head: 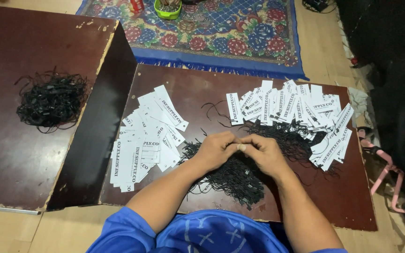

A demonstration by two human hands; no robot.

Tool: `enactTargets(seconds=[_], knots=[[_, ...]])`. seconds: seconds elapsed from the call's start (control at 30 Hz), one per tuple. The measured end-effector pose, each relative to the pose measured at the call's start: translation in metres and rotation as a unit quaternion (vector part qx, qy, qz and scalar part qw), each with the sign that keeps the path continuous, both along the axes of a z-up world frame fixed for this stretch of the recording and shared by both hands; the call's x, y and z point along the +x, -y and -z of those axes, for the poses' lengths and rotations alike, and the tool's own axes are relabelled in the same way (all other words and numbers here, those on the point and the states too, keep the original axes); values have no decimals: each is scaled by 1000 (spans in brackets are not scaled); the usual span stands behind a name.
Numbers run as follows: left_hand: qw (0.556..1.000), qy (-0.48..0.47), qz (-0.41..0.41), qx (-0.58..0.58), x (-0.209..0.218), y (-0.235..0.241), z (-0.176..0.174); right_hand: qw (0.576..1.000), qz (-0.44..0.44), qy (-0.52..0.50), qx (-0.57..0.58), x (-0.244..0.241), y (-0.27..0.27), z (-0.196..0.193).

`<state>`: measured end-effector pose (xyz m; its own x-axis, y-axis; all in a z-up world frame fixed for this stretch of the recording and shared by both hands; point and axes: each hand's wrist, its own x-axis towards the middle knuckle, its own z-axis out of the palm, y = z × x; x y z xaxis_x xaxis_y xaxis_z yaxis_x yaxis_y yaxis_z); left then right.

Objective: The person sits at a table and repeatedly picks up white paper tags and black cords. They thread the cord through the tag and place the finished item on a growing pile on the table.

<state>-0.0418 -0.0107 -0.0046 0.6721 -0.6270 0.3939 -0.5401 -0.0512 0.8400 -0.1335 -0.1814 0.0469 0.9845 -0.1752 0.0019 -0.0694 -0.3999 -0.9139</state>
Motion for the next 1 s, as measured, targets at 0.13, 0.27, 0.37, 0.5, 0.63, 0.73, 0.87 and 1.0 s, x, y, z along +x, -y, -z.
enactTargets(seconds=[0.13,0.27,0.37,0.5,0.63,0.73,0.87,1.0], knots=[[1000,0,-2,-13,2,-1,0,999,-15,-29,14,-1,10,12],[1000,-8,-18,-8,2,-3,-4,996,-22,28,86,-1,19,24],[999,-8,-35,-3,7,-5,-3,979,13,94,183,0,37,50],[998,-18,-56,-15,16,-8,-1,929,14,194,316,2,47,54],[995,-71,-68,-35,20,-8,-3,915,-12,216,340,5,56,64],[989,-102,-82,-71,28,-9,1,927,-34,186,323,4,53,66],[981,-143,-108,-74,32,-19,-16,986,-51,129,95,4,32,28],[987,-122,-102,6,22,-20,-33,958,29,220,-182,6,14,17]])
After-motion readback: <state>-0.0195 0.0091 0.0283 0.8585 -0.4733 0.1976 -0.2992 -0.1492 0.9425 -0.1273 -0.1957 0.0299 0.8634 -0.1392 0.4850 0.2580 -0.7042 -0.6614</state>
